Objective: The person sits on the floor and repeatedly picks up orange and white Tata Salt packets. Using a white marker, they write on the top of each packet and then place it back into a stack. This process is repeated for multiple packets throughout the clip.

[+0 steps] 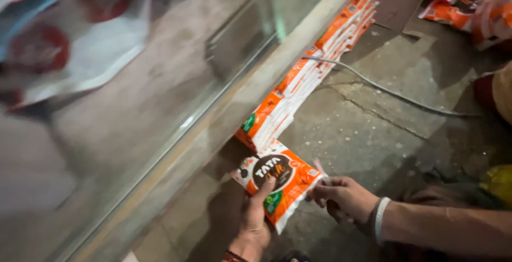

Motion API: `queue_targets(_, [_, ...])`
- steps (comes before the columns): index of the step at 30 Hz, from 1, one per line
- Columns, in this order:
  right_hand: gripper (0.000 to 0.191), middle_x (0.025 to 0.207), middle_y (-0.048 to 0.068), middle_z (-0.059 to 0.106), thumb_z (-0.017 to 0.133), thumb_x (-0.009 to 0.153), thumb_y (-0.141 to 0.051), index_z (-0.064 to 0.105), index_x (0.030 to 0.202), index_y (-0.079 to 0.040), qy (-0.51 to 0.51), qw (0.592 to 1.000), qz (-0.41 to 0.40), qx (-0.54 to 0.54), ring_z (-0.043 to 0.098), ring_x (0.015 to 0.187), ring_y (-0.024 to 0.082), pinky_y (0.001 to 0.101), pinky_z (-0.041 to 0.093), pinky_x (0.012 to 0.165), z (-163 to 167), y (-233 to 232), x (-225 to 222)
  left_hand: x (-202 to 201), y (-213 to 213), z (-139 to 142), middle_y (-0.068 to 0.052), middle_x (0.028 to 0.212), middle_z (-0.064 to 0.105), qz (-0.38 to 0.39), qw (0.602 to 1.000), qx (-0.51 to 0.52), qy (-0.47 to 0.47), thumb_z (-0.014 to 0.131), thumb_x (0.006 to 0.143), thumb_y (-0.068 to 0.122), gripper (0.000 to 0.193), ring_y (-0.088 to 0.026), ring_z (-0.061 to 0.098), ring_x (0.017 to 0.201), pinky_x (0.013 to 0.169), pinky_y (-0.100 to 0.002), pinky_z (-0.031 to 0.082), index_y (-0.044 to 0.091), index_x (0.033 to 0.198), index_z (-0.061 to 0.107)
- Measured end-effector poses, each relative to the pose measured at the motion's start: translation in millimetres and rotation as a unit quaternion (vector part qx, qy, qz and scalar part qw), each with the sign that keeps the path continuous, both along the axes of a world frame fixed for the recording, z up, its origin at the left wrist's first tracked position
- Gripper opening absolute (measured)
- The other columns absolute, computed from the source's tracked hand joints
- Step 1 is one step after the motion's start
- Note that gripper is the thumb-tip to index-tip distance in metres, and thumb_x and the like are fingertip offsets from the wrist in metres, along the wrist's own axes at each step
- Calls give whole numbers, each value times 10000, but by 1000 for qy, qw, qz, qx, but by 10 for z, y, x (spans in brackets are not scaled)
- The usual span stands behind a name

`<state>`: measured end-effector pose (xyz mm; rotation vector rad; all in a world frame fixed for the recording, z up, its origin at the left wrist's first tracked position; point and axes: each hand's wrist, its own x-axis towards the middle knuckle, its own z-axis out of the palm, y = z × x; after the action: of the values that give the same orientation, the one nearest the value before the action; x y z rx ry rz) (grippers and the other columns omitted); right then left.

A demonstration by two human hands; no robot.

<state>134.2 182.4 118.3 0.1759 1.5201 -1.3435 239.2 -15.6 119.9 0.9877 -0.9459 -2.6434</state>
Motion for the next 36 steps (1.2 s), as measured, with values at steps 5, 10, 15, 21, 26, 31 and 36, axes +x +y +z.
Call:
queue_targets(5, [284, 679, 6, 604, 651, 921, -298, 756, 918, -35, -70, 989, 123, -38, 379, 403, 88, 268, 261, 349, 465, -334, 49, 320, -364, 216, -112, 1107, 762, 0, 999, -8, 37, 738, 812, 66, 422, -241, 740, 979, 899, -394, 591, 13, 1225, 665])
queue_targets(10, [254, 730, 16, 592, 633, 917, -237, 763, 992, -31, -51, 985, 162, -22, 391, 435, 86, 270, 258, 365, 658, -441, 113, 633, -598, 244, -120, 1097, 759, 36, 998, -35, 31, 731, 803, 25, 425, -255, 741, 965, 881, -421, 599, 16, 1222, 663])
queue_targets(15, [209, 674, 3, 514, 657, 888, -171, 759, 1016, -41, -26, 991, 134, 5, 346, 447, 80, 266, 220, 379, 676, -380, -55, 605, -1089, -146, -169, 1161, 747, 53, 997, -29, 48, 737, 828, 72, 432, -294, 735, 1016, 940, -442, 595, -42, 1237, 657])
queue_targets(21, [195, 619, -6, 435, 653, 902, -241, 681, 906, -48, -55, 997, 58, 17, 281, 439, 94, 280, 180, 384, 542, -323, -216, 227, -1806, -844, -126, 1437, 584, -43, 785, -601, -140, 549, 1032, 277, 428, -297, 518, 1332, 1125, -406, 404, 62, 1400, 594])
queue_targets(26, [232, 659, -1, 455, 683, 925, -256, 617, 838, -52, -43, 998, 43, 30, 279, 457, 107, 298, 177, 400, 483, -265, -303, 202, -1785, -1001, -169, 1481, 541, -118, 640, -723, -232, 524, 1022, 269, 442, -349, 490, 1373, 1134, -451, 371, 80, 1421, 537])
queue_targets(31, [241, 684, -1, 461, 646, 905, -249, 766, 955, -45, -26, 997, 58, 44, 280, 466, 107, 298, 189, 412, 460, -193, -322, -286, -1551, -814, -170, 1460, 574, -192, 237, -941, -144, 515, 1006, 246, 455, -383, 526, 1343, 1153, -544, 370, 189, 1454, 570])
queue_targets(36, [201, 723, 10, 522, 645, 912, -219, 690, 1003, -45, -26, 998, 35, 46, 310, 479, 123, 310, 199, 418, 422, -90, -365, -649, -1516, -794, -166, 1503, 548, -208, 495, -817, -211, 471, 1021, 406, 489, -381, 483, 1403, 1196, -481, 346, 124, 1407, 574])
